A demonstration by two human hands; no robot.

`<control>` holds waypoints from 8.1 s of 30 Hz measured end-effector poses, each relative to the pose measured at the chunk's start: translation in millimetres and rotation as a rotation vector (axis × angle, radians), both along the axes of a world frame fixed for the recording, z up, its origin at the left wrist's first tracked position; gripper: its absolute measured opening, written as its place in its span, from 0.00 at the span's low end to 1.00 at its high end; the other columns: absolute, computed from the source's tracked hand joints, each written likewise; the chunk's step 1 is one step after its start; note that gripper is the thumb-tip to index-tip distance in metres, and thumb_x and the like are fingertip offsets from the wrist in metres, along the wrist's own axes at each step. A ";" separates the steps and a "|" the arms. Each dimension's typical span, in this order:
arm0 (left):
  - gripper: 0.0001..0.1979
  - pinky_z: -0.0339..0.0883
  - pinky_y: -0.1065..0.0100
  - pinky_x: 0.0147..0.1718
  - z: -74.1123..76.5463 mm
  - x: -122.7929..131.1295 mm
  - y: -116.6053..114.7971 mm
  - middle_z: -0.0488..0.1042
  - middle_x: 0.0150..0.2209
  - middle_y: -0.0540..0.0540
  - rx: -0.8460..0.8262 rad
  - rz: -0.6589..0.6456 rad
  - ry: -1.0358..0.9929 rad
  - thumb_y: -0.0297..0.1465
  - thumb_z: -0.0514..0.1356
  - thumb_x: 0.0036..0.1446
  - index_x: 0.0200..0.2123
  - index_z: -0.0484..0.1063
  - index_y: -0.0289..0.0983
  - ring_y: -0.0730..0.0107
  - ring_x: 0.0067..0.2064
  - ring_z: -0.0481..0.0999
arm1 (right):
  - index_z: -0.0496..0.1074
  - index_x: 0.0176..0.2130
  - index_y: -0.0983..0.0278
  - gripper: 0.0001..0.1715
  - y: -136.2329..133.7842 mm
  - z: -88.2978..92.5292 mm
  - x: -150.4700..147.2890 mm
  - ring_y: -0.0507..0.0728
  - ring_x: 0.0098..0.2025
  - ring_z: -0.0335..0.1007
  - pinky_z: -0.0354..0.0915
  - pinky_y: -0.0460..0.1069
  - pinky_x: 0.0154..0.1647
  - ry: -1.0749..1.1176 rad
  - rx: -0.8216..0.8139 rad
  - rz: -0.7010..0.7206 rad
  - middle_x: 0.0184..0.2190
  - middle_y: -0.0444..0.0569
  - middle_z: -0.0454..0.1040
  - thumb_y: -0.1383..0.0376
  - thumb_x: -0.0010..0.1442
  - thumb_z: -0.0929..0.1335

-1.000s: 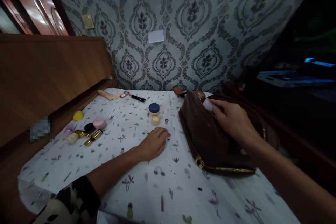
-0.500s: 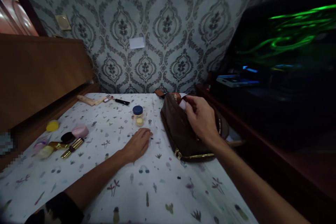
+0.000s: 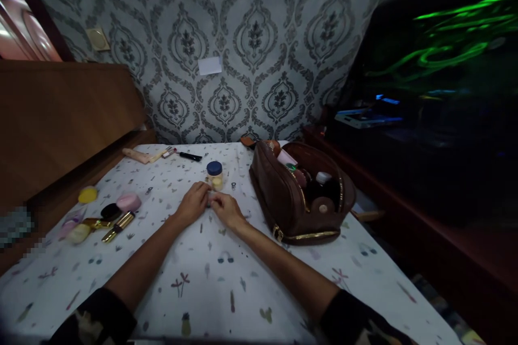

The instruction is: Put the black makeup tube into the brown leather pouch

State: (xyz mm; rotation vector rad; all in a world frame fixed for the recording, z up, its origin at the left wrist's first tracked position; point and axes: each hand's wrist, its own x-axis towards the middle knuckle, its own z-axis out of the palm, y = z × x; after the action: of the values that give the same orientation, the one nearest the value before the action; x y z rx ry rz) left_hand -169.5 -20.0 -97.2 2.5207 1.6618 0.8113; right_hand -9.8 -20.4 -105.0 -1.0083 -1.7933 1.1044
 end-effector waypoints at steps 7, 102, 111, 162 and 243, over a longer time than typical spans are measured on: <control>0.13 0.68 0.61 0.47 -7.4 -18.7 15.4 0.72 0.43 0.42 -0.011 0.138 0.072 0.20 0.52 0.59 0.43 0.70 0.38 0.61 0.47 0.70 | 0.70 0.41 0.63 0.11 1.5 -8.1 -28.1 0.52 0.24 0.69 0.64 0.45 0.24 0.096 -0.049 0.061 0.25 0.42 0.71 0.63 0.60 0.62; 0.29 0.50 0.73 0.14 31.6 -24.9 -6.1 0.59 0.13 0.57 -0.556 -0.094 -0.622 0.58 0.49 0.59 0.24 0.61 0.38 0.78 0.13 0.56 | 0.68 0.43 0.63 0.11 -6.3 -5.8 -19.5 0.52 0.26 0.72 0.65 0.47 0.28 0.116 0.056 0.065 0.26 0.41 0.71 0.62 0.59 0.64; 0.35 0.53 0.73 0.17 34.3 -27.2 -11.5 0.62 0.16 0.54 -0.611 -0.175 -0.563 0.60 0.41 0.62 0.25 0.66 0.35 0.78 0.15 0.58 | 0.68 0.36 0.63 0.23 -6.7 2.9 -16.8 0.53 0.26 0.73 0.62 0.44 0.19 0.344 -0.065 0.041 0.30 0.46 0.75 0.46 0.58 0.68; 0.24 0.51 0.72 0.24 23.1 -24.1 -10.5 0.57 0.22 0.55 -0.519 -0.181 -0.555 0.52 0.49 0.64 0.29 0.64 0.37 0.76 0.24 0.57 | 0.69 0.45 0.63 0.29 8.7 8.4 2.2 0.49 0.17 0.61 0.55 0.44 0.19 0.663 -0.321 -0.136 0.18 0.36 0.66 0.51 0.48 0.74; 0.26 0.62 0.71 0.25 9.1 0.5 -20.4 0.73 0.21 0.48 -0.347 -0.111 -0.272 0.52 0.52 0.58 0.23 0.72 0.36 0.67 0.24 0.69 | 0.69 0.29 0.63 0.26 3.7 -6.5 -10.9 0.50 0.26 0.64 0.60 0.44 0.24 0.531 -0.251 -0.154 0.22 0.39 0.68 0.47 0.45 0.77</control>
State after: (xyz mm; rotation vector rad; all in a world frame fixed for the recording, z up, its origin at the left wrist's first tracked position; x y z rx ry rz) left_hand -168.9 -40.4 -88.1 2.1392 1.4217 0.7408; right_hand -20.7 -16.6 -111.5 -0.8722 -1.1568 1.3686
